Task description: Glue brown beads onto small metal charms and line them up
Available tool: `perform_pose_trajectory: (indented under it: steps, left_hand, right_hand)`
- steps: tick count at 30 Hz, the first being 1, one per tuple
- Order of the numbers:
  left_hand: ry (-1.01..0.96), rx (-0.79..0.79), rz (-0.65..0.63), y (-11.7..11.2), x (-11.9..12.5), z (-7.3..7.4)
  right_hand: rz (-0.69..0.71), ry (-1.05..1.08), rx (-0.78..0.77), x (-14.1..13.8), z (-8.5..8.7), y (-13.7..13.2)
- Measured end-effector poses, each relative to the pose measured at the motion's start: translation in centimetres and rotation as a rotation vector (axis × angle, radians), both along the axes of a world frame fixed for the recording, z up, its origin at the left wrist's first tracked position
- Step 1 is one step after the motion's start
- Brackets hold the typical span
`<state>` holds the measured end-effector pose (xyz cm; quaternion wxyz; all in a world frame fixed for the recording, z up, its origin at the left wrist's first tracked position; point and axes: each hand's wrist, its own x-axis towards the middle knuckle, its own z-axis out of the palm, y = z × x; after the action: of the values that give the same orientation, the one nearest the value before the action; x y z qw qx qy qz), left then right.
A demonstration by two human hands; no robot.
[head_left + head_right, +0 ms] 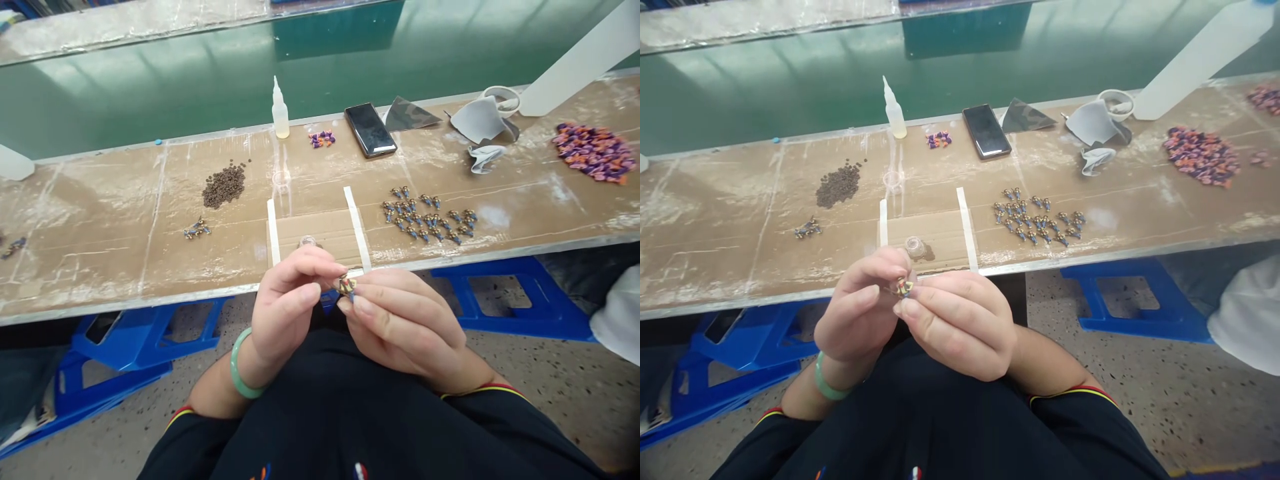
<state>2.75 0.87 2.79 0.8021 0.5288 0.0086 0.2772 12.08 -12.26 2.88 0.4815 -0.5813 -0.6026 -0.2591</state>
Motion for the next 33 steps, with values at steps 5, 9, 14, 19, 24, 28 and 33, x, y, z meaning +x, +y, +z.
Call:
perform_pose_trajectory:
  steps: [5, 9, 14, 19, 24, 28, 33]
  left_hand:
    - [0.043, -0.024, -0.015, 0.0, 0.0, 0.3]
    - [0.062, -0.030, -0.035, -0.1, -0.1, 0.3]
    - [0.008, 0.040, 0.008, -0.1, 0.0, -0.1]
    - [-0.019, 0.108, 0.021, -0.3, -0.1, -0.6]
    - [0.056, 0.132, 0.080, -0.1, 0.0, -1.1]
    - [0.163, 0.005, 0.230, 1.9, -0.2, -1.7]
    - [0.258, -0.016, 0.297, 5.3, -0.7, -2.4]
  right_hand:
    - [-0.002, -0.026, -0.022, 0.3, 0.1, -0.3]
    - [0.020, -0.045, -0.006, 0.3, 0.0, -0.3]
    - [0.049, -0.052, -0.037, 0.3, 0.0, -0.5]
    - [0.062, -0.047, 0.006, 0.4, 0.0, -0.3]
    - [-0.103, 0.068, 0.164, 0.8, -2.1, 0.1]
    - [-0.583, 0.103, 0.208, 4.1, -6.4, -2.4]
    - [-0.969, 0.130, 0.084, 11.1, -10.8, -9.2]
